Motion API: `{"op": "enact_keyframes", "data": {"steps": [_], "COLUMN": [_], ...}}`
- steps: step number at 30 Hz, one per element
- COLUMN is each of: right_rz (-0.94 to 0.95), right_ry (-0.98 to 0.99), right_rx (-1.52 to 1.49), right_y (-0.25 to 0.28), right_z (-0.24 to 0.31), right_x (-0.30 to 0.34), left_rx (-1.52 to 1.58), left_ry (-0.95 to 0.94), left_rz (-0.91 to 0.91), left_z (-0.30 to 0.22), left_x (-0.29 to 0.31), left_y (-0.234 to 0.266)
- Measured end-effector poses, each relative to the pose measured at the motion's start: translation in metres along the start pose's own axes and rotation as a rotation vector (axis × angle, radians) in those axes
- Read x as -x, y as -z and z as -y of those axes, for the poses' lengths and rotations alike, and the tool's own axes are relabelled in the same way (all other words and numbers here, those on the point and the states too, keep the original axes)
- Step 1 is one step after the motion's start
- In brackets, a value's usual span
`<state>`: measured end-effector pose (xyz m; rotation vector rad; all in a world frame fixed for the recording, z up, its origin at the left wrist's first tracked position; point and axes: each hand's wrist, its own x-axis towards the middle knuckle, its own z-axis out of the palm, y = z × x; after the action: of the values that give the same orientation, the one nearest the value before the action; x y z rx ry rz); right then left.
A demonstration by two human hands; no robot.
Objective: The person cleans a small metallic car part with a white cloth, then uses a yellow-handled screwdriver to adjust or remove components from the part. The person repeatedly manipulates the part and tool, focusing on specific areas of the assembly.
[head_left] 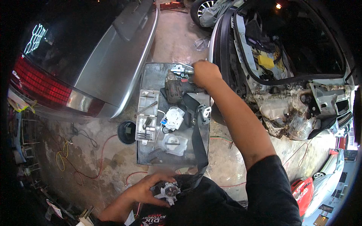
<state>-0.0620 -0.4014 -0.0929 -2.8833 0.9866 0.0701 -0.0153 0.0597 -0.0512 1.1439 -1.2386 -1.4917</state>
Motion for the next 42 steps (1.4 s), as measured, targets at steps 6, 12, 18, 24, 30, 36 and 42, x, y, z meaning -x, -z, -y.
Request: {"op": "enact_keyframes", "data": {"steps": [6, 12, 18, 24, 30, 36, 42], "right_rz": [0.213, 0.255, 0.199, 0.363, 0.585, 0.711, 0.662], "right_ry": [-0.029, 0.053, 0.110, 0.120, 0.060, 0.064, -0.032], "right_rx": [0.157, 0.078, 0.056, -0.582, -1.188, -1.614, -1.660], "right_y": [-0.011, 0.004, 0.042, 0.093, 0.129, 0.130, 0.130], "right_z": [0.017, 0.000, -0.025, -0.046, -0.021, 0.002, -0.011], "right_x": [-0.047, -0.048, -0.042, -0.005, 0.109, 0.194, 0.245], "left_rx": [0.037, -0.012, -0.027, -0.022, 0.039, -0.039, -0.093], "left_ry": [0.052, 0.009, 0.000, 0.039, 0.027, -0.004, -0.079], "left_rz": [-0.076, -0.122, -0.086, -0.015, -0.020, 0.025, 0.025], "left_z": [0.014, 0.033, 0.018, 0.016, -0.011, -0.027, -0.035], "left_x": [0.023, 0.033, 0.016, 0.002, -0.016, -0.040, -0.059], "left_y": [0.001, 0.004, 0.013, 0.017, 0.019, 0.020, 0.017]}}
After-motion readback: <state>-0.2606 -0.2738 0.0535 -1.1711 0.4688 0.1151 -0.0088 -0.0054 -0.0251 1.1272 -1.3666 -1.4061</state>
